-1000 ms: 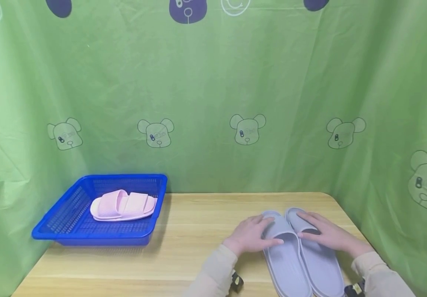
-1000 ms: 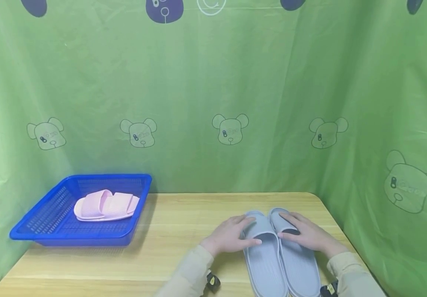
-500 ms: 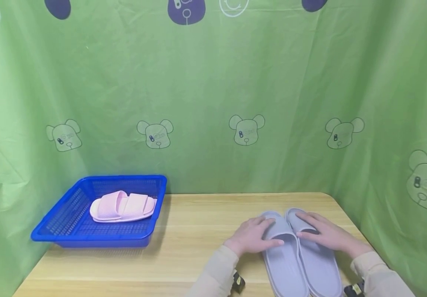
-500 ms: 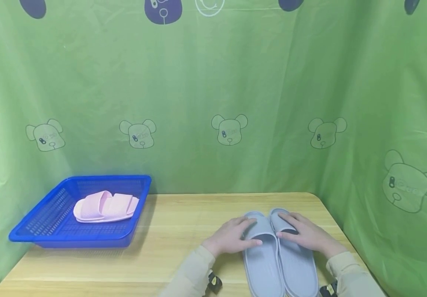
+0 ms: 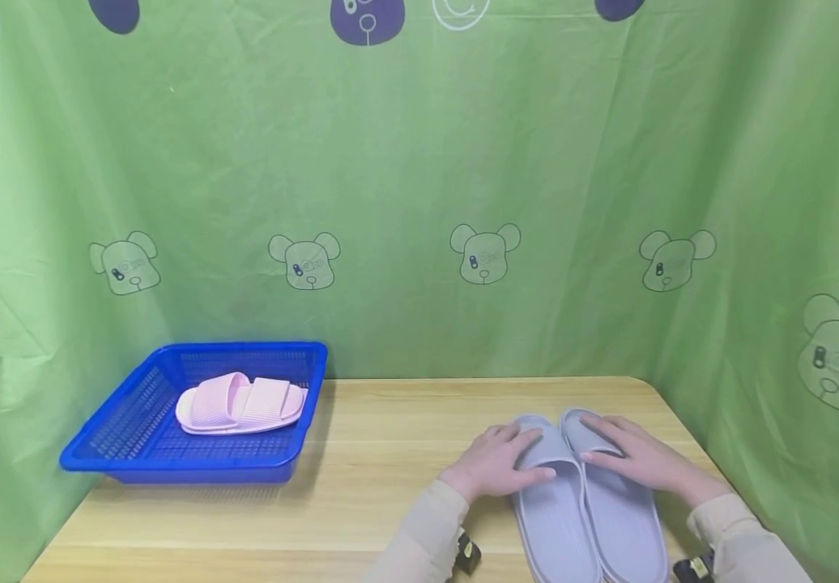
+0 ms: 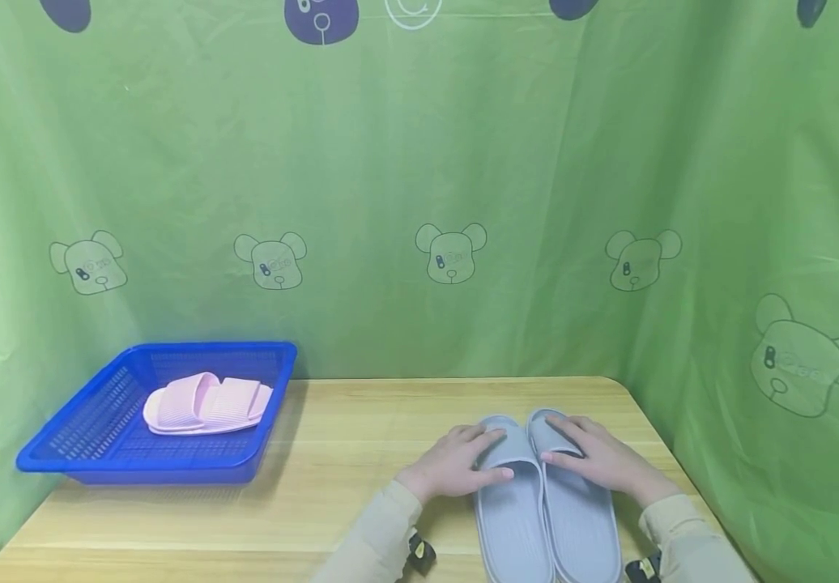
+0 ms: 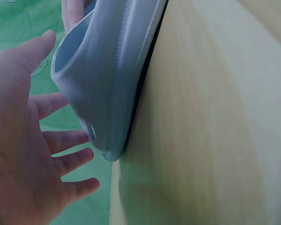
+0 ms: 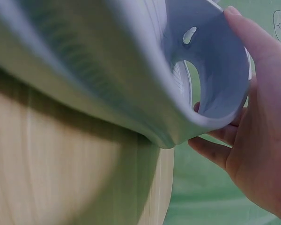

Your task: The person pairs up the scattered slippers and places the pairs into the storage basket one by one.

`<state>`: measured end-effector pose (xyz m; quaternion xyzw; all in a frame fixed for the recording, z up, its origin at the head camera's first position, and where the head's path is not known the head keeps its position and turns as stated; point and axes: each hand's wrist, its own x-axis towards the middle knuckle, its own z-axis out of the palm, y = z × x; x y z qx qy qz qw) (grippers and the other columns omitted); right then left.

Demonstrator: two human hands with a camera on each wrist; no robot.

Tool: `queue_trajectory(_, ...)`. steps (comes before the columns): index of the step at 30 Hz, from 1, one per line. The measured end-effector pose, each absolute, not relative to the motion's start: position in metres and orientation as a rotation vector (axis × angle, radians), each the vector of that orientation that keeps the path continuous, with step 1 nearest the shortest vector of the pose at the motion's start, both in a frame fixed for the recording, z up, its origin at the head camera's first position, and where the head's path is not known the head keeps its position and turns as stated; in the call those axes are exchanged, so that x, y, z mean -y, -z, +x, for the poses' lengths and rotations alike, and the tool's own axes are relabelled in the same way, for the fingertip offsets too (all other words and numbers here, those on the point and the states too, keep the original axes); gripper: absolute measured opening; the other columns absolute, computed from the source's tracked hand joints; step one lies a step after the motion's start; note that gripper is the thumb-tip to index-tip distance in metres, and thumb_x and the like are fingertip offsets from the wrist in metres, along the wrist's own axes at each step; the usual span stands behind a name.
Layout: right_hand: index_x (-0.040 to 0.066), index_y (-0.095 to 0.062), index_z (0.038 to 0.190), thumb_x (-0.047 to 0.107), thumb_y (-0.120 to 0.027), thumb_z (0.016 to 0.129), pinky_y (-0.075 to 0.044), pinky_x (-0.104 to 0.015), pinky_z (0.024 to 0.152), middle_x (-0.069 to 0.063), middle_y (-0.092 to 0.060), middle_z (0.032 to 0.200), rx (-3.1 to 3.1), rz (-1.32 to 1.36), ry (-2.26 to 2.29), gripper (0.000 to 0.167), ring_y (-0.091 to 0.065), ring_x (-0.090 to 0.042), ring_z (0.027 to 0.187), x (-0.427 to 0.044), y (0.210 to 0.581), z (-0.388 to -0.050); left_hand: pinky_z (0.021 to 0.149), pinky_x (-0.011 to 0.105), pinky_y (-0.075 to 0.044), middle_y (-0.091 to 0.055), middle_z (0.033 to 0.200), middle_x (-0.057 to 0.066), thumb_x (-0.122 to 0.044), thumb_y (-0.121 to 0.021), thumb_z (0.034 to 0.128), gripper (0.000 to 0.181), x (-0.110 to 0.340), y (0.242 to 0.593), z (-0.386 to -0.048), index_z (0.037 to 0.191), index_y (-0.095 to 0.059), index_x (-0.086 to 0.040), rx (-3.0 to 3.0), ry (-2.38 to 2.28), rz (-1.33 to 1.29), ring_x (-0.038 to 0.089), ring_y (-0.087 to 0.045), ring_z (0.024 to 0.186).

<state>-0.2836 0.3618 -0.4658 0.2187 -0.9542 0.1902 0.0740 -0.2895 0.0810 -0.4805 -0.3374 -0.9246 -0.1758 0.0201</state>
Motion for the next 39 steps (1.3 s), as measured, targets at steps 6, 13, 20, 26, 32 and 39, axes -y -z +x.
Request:
queue_trajectory(6,0.007,-0.047,0.142,0.042,-0.066,0.089,-0.045,-0.069,0.087,-0.029,-0.054,0.129,2.851,0.662,-0.584,0.067,-0.053,-0.049,0.116,-0.36,0.465,-0.283,0.113,0.039,-0.039,-0.046,0.15,0.003,-0.068,-0.04,0.0922,0.07,-0.081,0.48,-0.289,0.15,-0.036,-0.029,2.853,0.54,-1.031,0.023,-0.045,0.137)
queue_trajectory(13,0.008,-0.048,0.142,0.042,-0.067,0.088,-0.047,-0.068,0.086,-0.026,-0.056,0.127,2.828,0.668,-0.582,0.067,-0.055,-0.046,0.114,-0.36,0.469,-0.284,0.111,0.036,-0.041,-0.051,0.145,0.003,-0.067,-0.045,0.0913,0.071,-0.08,0.481,-0.29,0.149,-0.039,-0.026,2.835,0.568,-1.015,0.021,-0.048,0.133)
queue_trajectory(20,0.012,-0.048,0.143,0.044,-0.069,0.087,-0.046,-0.068,0.087,-0.024,-0.057,0.128,2.804,0.651,-0.58,0.068,-0.054,-0.044,0.115,-0.359,0.465,-0.284,0.106,0.033,-0.046,-0.055,0.141,0.003,-0.066,-0.051,0.0887,0.072,-0.075,0.478,-0.294,0.148,-0.04,-0.027,2.814,0.628,-1.012,0.019,-0.054,0.126)
queue_trajectory(26,0.012,-0.048,0.143,0.045,-0.07,0.085,-0.047,-0.065,0.087,-0.023,-0.057,0.127,2.792,0.643,-0.576,0.07,-0.054,-0.042,0.115,-0.358,0.462,-0.285,0.105,0.034,-0.047,-0.055,0.142,0.002,-0.066,-0.054,0.0872,0.074,-0.071,0.473,-0.296,0.148,-0.04,-0.027,2.8,0.64,-0.993,0.019,-0.054,0.126)
queue_trajectory(32,0.009,-0.049,0.142,0.046,-0.072,0.083,-0.047,-0.065,0.087,-0.023,-0.058,0.126,2.785,0.644,-0.564,0.073,-0.054,-0.042,0.114,-0.358,0.457,-0.285,0.105,0.036,-0.046,-0.054,0.143,0.001,-0.065,-0.058,0.0852,0.075,-0.066,0.467,-0.296,0.148,-0.04,-0.028,2.799,0.654,-0.956,0.02,-0.053,0.127)
queue_trajectory(39,0.01,-0.048,0.142,0.046,-0.074,0.081,-0.047,-0.065,0.087,-0.023,-0.058,0.126,2.767,0.653,-0.569,0.076,-0.055,-0.042,0.113,-0.357,0.452,-0.286,0.101,0.034,-0.049,-0.056,0.139,0.003,-0.064,-0.065,0.0798,0.078,-0.062,0.46,-0.294,0.146,-0.043,-0.028,2.805,0.701,-0.867,0.019,-0.054,0.122)
